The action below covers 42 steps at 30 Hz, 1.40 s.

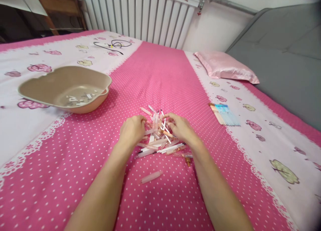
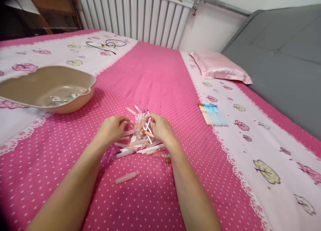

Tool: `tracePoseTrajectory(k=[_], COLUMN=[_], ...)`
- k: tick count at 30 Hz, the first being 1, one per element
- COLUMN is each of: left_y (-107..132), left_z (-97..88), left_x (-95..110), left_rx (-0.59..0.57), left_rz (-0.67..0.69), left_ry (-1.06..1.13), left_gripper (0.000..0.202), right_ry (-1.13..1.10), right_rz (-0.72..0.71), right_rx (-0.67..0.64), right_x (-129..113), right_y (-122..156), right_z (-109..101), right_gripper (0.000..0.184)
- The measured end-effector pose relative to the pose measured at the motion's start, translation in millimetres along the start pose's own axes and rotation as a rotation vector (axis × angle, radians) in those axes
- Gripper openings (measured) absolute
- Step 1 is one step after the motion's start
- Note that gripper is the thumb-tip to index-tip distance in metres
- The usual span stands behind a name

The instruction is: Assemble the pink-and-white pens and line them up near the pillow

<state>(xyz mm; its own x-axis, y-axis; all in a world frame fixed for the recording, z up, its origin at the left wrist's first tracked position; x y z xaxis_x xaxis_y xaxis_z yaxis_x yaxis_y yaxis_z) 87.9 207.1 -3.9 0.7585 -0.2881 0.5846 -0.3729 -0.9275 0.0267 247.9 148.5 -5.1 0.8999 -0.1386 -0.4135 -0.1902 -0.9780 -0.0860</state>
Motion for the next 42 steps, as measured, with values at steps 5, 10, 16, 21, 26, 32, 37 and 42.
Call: tracePoseTrajectory(k=[5, 10, 16, 21, 26, 32, 37, 42], left_y=[2.6, 3.1, 3.8, 4.2, 4.9, 6.7, 9.3, 7.8], left_z=[-5.8, -5.2, -4.7, -4.2, -3.9, -12.3, -16.0, -4.2], left_x=[0.4, 0.5, -0.2, 1.2, -0.7, -14.6, -21.8, -16.0], left_rx=[-0.014, -0.025, -0.039, -0.057, -0.065, -0.102, -0.236, -0.344], left_rz=[-0.028, -0.027, -0.043, -0.043, -0.069, -0.147, -0.149, 0.0], left_ry=[-0.005, -0.002, -0.043, -0.06, -0.094, -0.207, -0.297, -0.257], left_gripper=[0.033, 0.032, 0.032, 0.033, 0.033, 0.03, 0.026, 0.03], right_ry=[0.078, 0.095, -0.071, -0.321, -0.468, -0.63, -0.697, -0.698], right_rz=[-0.022, -0.027, -0.023, -0.022, 0.012, 0.073, 0.097, 0.096], right_rx=[-0.017, 0.014, 0.187, 0.442, 0.616, 0.656, 0.647, 0.636], right_x=[1.1, 0.3, 1.9, 3.2, 13.0, 22.1, 22.0, 20.8], right_y=[-2.1, -1.7, -2.3, 3.9, 6.6, 5.5, 6.0, 5.5], right_z=[6.6, 5.9, -11.8, -37.5, -48.0, -48.0, -47.8, -46.2], right_gripper=[0.029, 0.026, 0.025, 0.026, 0.032, 0.031, 0.029, 0.029])
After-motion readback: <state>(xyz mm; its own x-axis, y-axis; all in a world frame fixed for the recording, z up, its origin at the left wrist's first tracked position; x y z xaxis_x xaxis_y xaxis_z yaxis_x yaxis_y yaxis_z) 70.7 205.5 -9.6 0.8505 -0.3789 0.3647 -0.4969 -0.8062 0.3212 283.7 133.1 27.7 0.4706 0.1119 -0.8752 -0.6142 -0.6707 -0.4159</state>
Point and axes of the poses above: each hand's wrist, its own y-axis away from the middle knuckle, its own z-axis out of the palm, x = y × z, the point moved 7 cm from there along -y, towards the middle knuckle, and after that the axes turned 9 degrees about y, right-handed, at the moved point
